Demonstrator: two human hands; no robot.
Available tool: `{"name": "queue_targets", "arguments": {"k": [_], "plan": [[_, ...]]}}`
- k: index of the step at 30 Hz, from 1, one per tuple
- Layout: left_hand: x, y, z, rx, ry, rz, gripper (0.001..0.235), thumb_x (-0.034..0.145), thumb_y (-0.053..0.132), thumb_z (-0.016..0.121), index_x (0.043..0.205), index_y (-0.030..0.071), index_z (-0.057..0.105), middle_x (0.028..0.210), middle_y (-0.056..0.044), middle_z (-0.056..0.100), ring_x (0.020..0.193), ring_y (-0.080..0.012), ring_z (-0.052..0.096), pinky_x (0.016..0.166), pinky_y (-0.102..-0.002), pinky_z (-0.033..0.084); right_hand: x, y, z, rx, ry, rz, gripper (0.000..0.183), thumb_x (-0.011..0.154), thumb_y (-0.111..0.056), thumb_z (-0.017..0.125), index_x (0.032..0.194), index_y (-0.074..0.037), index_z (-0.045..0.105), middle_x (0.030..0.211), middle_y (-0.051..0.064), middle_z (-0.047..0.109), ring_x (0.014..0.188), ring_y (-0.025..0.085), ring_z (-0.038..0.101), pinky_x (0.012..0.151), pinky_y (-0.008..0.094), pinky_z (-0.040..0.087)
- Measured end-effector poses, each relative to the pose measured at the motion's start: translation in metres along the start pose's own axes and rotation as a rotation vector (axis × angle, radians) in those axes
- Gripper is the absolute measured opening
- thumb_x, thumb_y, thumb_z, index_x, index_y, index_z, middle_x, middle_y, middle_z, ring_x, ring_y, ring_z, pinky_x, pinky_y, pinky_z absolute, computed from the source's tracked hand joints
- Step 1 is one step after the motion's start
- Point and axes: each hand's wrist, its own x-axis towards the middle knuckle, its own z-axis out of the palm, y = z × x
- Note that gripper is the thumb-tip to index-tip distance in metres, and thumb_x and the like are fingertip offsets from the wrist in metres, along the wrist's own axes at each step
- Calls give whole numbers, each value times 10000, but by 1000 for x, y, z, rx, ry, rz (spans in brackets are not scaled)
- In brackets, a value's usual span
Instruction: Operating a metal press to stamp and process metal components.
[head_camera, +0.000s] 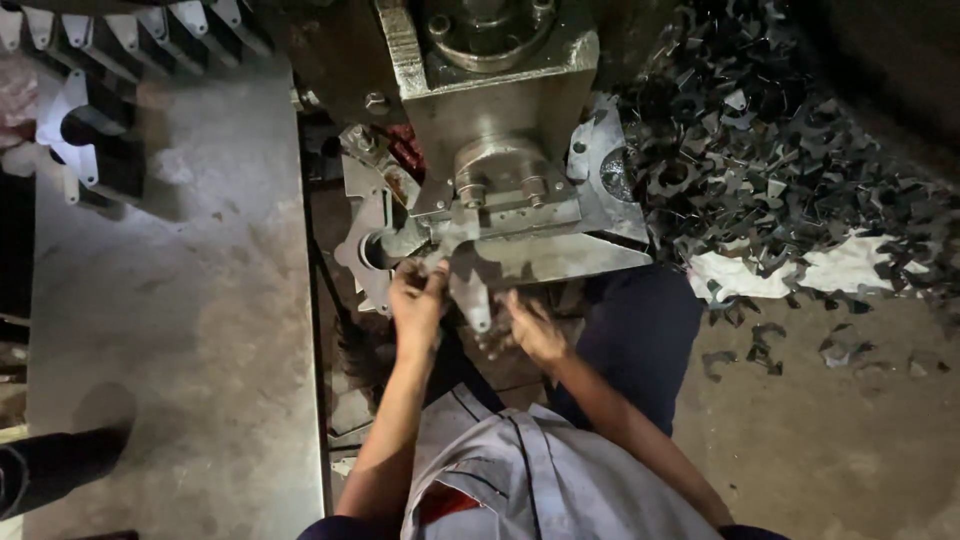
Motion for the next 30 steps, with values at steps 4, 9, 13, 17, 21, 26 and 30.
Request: {"name": "queue_targets", "arguments": {"k": [4, 9, 13, 17, 21, 26, 30], "plan": [[-4, -18, 20, 111, 21, 248, 157, 920, 130, 764, 910, 70, 620, 744, 64, 572, 596, -31, 408, 511, -225, 316, 18, -135, -14, 695, 20, 319, 410, 1045, -363, 475, 1222, -27, 629, 816, 20, 718, 685, 161, 689, 580, 341, 593], [-28, -13, 35, 205, -44, 482, 248, 916, 109, 798, 953, 38, 563, 716, 40, 508, 626, -25, 435, 549, -201, 383, 25, -79, -8, 741, -35, 322, 271, 1034, -336, 592, 1034, -65, 592, 664, 54, 618, 421, 120, 502, 340, 250, 334], [-42, -10, 35, 211, -56, 404, 281, 890, 90, 816, 961, 33, 550, 692, 31, 518, 613, -23, 439, 531, -209, 403, 19, -44, -4, 890, -81, 329, 309, 1027, -370, 597, 1066, -65, 623, 682, 62, 632, 464, 96, 499, 405, 219, 357], [-49, -12, 34, 250, -101, 463, 290, 876, 72, 831, 971, 33, 560, 696, 29, 542, 609, -25, 471, 537, -214, 429, 10, -26, 1, 999, -82, 266, 293, 1051, -354, 626, 1068, -62, 604, 750, 3, 580, 555, 105, 525, 453, 229, 368], [-42, -14, 33, 119, -151, 303, 262, 886, 81, 802, 969, 42, 556, 685, 26, 557, 610, -13, 478, 520, -207, 427, 15, -33, -6, 996, -101, 209, 352, 1014, -385, 643, 1120, -49, 632, 745, 2, 605, 537, 89, 553, 423, 220, 384], [-12, -32, 15, 240, -151, 437, 320, 886, 131, 829, 1054, 19, 581, 765, 5, 563, 691, -48, 494, 591, -227, 435, 20, -89, -17, 635, 24, 246, 333, 980, -360, 643, 1157, -78, 649, 754, 23, 654, 570, 98, 620, 433, 219, 411], [-4, -31, 7, 454, -96, 510, 342, 916, 156, 806, 1191, 15, 661, 839, -39, 682, 691, -113, 599, 646, -258, 503, 40, -97, -9, 457, 187, 334, 283, 1007, -328, 642, 1109, -66, 673, 747, -2, 622, 524, 76, 556, 384, 210, 321]]}}
